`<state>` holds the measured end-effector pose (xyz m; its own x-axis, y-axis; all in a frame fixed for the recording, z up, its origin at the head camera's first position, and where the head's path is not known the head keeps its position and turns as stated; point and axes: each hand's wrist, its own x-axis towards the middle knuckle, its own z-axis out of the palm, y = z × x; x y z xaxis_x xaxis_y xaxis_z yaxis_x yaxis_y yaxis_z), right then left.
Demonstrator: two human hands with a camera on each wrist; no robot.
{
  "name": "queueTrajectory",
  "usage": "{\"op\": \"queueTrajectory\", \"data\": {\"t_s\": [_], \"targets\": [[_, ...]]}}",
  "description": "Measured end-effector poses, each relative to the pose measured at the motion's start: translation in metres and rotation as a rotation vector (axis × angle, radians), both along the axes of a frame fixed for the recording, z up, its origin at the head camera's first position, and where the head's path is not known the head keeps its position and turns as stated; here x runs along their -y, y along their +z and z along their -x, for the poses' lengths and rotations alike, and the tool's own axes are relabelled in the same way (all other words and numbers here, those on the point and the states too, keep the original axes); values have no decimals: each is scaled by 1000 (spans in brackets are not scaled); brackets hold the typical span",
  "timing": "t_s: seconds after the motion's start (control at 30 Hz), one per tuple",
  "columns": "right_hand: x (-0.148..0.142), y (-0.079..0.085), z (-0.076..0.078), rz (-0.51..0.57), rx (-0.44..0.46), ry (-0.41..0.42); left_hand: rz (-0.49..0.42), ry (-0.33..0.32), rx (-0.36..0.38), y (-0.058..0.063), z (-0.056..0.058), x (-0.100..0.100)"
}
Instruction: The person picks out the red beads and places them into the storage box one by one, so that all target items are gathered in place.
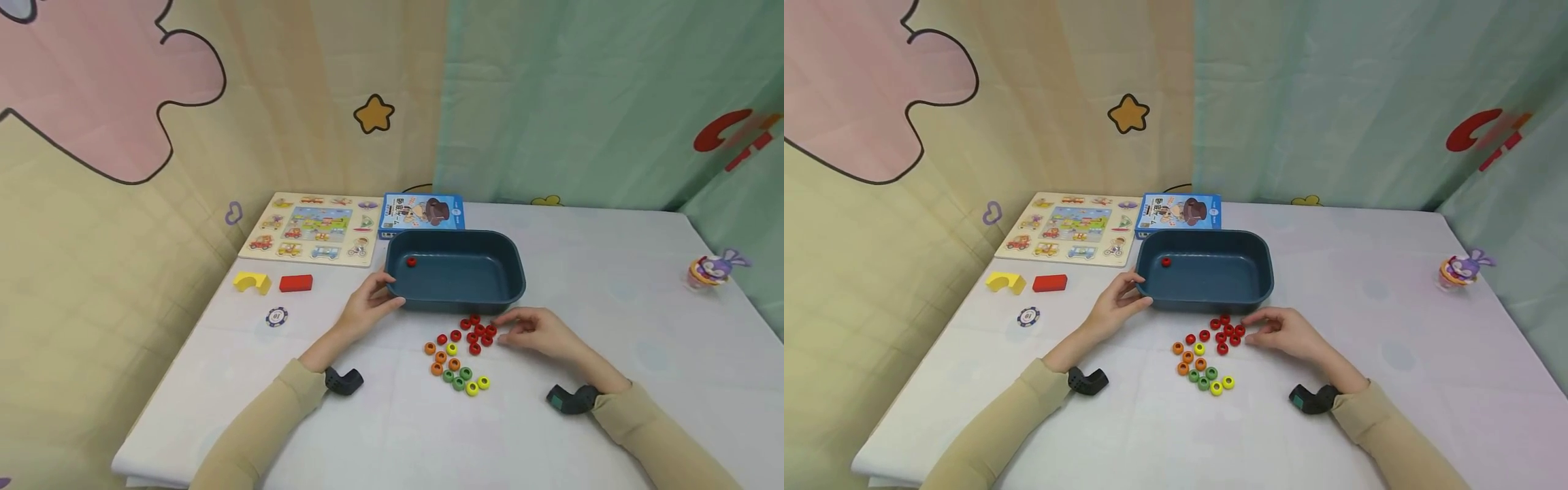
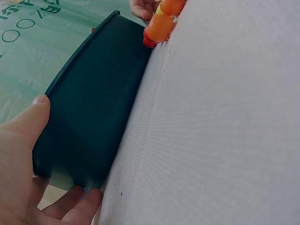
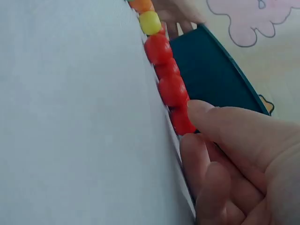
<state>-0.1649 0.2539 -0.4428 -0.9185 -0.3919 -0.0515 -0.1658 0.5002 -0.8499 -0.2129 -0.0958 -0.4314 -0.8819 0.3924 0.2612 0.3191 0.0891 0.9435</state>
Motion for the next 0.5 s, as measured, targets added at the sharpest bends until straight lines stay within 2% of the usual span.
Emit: {"op": "queueTrajectory", "data": {"t_s": [0.1, 0.27, 0.4, 0.5], "targets": [[7, 0, 0, 4, -65, -31, -2, -11, -4, 9, -3, 0], [20, 14, -7, -17, -162, -39, 9, -9, -6, 11, -4, 0], [19, 11, -7, -53, -174, -38, 7, -8, -8, 9, -4, 0], [12, 4, -3, -76, -147, 1, 8, -7, -10, 8, -5, 0]]}}
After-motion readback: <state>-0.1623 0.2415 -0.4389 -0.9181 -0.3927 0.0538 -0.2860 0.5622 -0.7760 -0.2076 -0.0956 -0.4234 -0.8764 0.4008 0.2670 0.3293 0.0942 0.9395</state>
